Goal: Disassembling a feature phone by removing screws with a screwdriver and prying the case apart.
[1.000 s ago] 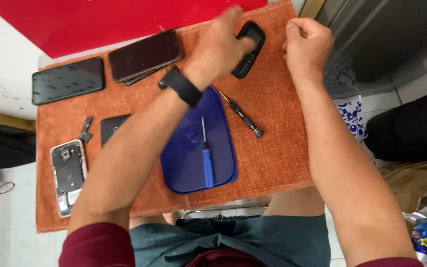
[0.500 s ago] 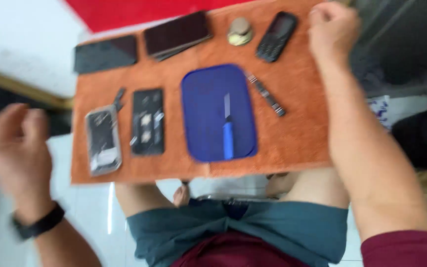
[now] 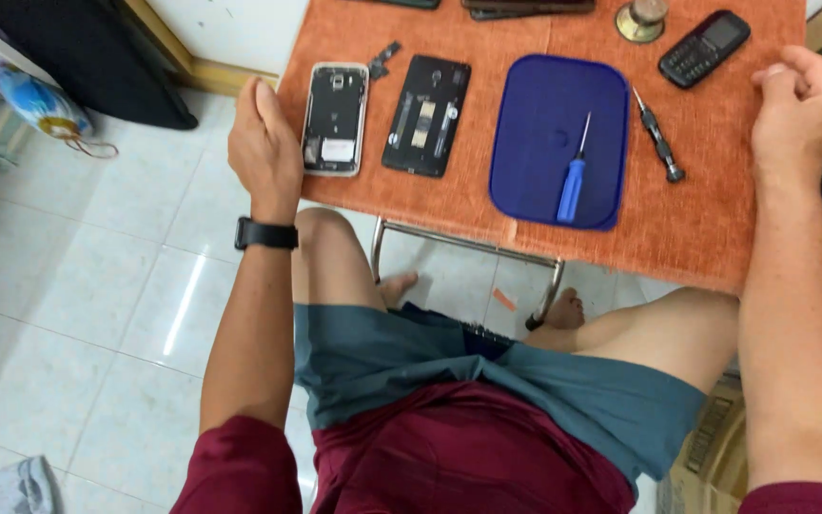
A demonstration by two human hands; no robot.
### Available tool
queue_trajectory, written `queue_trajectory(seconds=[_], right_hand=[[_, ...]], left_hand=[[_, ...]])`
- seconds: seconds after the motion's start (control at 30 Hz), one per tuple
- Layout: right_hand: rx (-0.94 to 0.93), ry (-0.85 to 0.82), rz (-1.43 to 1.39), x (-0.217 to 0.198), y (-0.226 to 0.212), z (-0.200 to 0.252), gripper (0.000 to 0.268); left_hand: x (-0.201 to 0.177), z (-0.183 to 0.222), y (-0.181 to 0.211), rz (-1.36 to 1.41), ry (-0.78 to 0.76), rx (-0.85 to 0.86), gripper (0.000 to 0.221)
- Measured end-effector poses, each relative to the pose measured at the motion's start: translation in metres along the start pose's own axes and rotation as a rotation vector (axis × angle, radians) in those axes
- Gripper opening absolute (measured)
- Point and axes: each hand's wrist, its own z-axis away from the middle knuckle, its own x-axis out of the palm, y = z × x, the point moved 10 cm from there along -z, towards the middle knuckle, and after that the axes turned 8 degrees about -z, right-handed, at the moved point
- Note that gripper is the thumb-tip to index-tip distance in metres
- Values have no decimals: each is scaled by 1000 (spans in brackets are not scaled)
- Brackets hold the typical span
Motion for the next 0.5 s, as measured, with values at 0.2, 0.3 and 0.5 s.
queue_trajectory(seconds=[0.2,0.3,0.5], right_hand=[[-57,-5,103,-4,30,12,19],[131,-67,105,1,52,8,17],[387,-57,46,7,86,15,21]], left_hand=[[19,-4,-39,-10,19,-58,53],[9,-3,-29,-15,-13,-78,52],[-9,7,2,-7,-26,13,31]])
